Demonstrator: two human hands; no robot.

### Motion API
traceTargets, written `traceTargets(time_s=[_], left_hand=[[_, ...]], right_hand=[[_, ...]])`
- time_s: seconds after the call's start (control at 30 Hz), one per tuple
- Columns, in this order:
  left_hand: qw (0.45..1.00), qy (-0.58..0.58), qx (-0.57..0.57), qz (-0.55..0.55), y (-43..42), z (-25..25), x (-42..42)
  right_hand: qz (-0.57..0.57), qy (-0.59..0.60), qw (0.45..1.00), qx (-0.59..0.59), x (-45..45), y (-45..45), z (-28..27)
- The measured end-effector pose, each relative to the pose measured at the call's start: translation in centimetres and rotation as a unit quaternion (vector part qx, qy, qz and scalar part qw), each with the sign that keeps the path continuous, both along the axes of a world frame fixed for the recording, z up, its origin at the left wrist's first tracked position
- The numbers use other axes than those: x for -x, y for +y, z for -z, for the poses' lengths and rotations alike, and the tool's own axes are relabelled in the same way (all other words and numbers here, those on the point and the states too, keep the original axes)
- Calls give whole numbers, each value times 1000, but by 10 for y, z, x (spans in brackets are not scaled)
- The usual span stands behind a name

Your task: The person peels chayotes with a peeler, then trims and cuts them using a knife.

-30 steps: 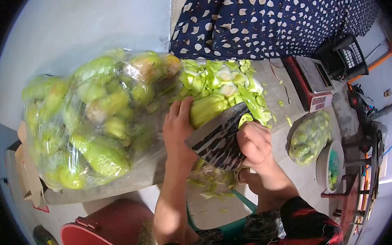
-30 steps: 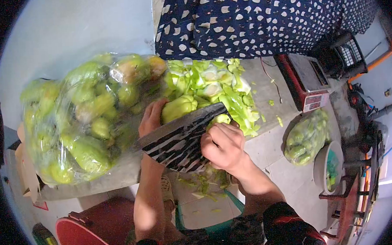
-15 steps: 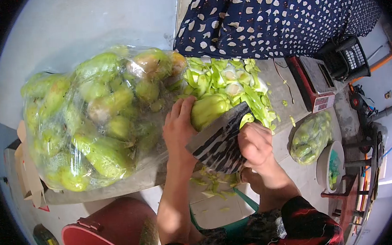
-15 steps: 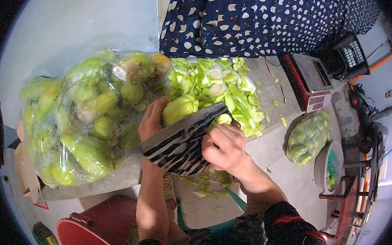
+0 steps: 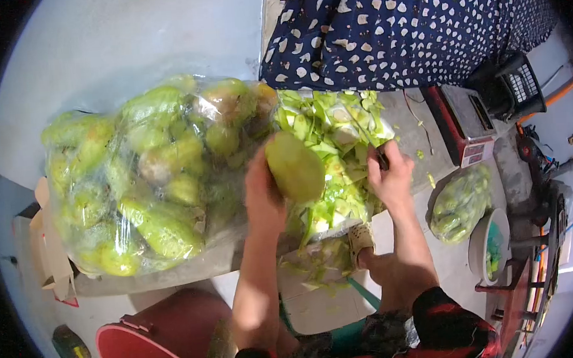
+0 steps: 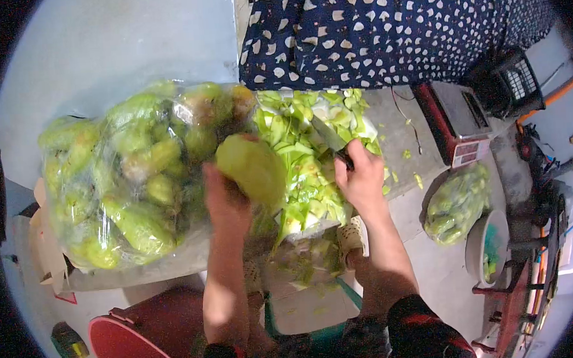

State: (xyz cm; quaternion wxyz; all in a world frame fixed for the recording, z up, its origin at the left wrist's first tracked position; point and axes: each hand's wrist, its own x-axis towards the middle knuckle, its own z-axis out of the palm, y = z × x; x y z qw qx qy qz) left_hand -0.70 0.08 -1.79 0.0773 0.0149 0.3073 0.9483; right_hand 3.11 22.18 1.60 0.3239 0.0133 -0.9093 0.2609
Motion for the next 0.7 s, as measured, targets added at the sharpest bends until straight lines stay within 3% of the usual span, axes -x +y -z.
traceTargets(time_s=[0.03,0.1,0.13,0.17,0.2,0.23,0.3,0.37,0.43,0.5,0.57,0.7], left_hand=[[1000,-1,5,1,-1,1,-2],[977,-116,-131,125,-6,-2,-2],[941,-90,-210,251,-12,-6,-7],[942,-86,-213,245,-8,-7,-7],[983,-88,-27,159,-1,-8,-8],[980,-89,162,72,2,-10,-9],[970,-88,215,79,-1,-17,-8],[924,97,370,-26,-1,-20,-8],[922,100,373,-27,0,-18,-7],[920,103,378,-21,1,-18,-8],[907,105,407,-32,-1,-21,-9],[870,114,476,-58,-2,-23,-5]], right_hand=[[-1,14,1000,10,-2,-2,-4],[-8,33,999,11,0,-6,-6],[-10,41,999,9,1,-7,-7],[-17,43,999,7,4,-7,-8],[-6,2,1000,8,3,-7,-8],[10,-42,999,11,0,-10,-7],[12,-25,1000,11,-7,-12,-14],[5,73,997,38,-12,-16,-27],[0,44,998,45,-9,-14,-30],[43,-152,986,-54,-6,-10,-25],[50,-144,987,-59,-10,-17,-28],[-133,-17,983,-125,-21,-27,-29]])
